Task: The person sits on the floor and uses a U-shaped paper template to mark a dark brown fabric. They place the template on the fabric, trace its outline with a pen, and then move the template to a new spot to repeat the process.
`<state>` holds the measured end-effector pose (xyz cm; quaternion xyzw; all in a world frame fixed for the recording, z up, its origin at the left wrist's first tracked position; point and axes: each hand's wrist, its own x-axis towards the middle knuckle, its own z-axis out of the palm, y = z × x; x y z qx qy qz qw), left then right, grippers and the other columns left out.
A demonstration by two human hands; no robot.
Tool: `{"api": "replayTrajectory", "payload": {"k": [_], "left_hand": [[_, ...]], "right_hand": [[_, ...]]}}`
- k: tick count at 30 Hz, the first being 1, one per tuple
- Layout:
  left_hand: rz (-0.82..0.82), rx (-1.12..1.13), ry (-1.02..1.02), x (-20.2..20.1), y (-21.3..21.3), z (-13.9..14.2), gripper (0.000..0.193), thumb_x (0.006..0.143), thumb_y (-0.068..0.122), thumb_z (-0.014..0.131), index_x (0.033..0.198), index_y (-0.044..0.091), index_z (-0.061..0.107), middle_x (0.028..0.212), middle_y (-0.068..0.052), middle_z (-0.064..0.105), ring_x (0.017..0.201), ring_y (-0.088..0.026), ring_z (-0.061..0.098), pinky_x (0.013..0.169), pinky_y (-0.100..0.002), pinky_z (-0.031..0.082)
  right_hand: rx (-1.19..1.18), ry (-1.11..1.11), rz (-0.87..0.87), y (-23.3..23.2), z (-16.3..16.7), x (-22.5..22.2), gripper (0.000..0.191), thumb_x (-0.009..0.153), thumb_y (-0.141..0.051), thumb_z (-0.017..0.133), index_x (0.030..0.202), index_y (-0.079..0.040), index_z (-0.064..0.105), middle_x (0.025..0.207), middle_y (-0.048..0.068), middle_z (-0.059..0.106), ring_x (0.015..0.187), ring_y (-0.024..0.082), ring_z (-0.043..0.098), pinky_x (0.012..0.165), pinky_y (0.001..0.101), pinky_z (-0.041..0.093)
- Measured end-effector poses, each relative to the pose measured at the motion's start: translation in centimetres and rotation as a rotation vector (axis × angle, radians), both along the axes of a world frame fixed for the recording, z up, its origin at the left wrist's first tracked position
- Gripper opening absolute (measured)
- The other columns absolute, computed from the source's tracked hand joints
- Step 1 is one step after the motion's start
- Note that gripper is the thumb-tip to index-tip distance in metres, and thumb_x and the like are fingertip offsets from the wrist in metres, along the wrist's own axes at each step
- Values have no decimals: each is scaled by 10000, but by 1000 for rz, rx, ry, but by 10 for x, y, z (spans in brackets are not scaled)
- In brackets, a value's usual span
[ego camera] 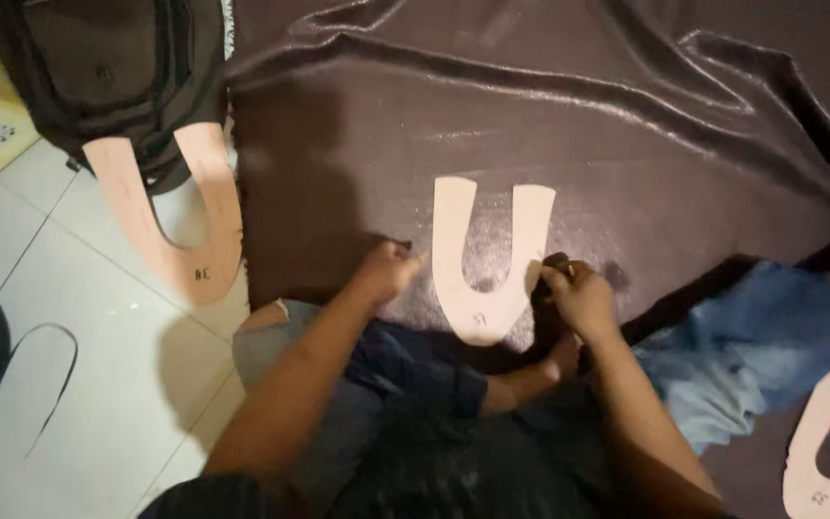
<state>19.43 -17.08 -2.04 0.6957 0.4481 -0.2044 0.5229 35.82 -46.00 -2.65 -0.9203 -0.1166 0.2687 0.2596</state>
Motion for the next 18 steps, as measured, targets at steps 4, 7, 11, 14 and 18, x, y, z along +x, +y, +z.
{"api": "replayTrajectory", "payload": {"k": [4,7,11,14,18], "left_hand": [[363,-480,-85,-13,-42,-3,566,917,411,669,1351,55,591,1374,-120,607,1234,-289,565,1001,-519,475],[348,-488,-143,-18,-51,-2,576,921,405,688,1369,74,543,1370,-120,622,1237,-271,578,1016,-504,491],[313,-512,-349,-23,-57,2,548,878,306,732,1361,83,603,1251,-137,695,1076,-250,622,916,-464,486],[193,35,-448,-22,-63,9,439,906,309,718,1272,73,663,1174,-135,736,1054,-253,687,939,-403,530],[-49,812,-478,-26,-68,18,303,904,220,726,1159,58,723,1211,-184,699,1165,-361,625,1020,-441,483]], "right_hand": [[221,-63,124,-5,3,-20,334,950,-274,678,1071,21,777,881,190,760,798,254,731,735,387,562],[438,310,-113,-4,5,-27,251,914,-169,674,1040,47,697,859,110,754,717,190,709,671,317,557],[466,347,-58,-6,6,-31,224,922,-136,766,941,81,709,789,128,724,691,172,613,643,330,501],[269,-212,40,-18,7,-17,187,914,-144,750,960,33,714,778,159,704,688,227,661,639,383,529],[804,-520,-152,-45,14,12,294,999,-25,762,1210,32,566,1088,144,725,957,284,719,833,380,599]]}}
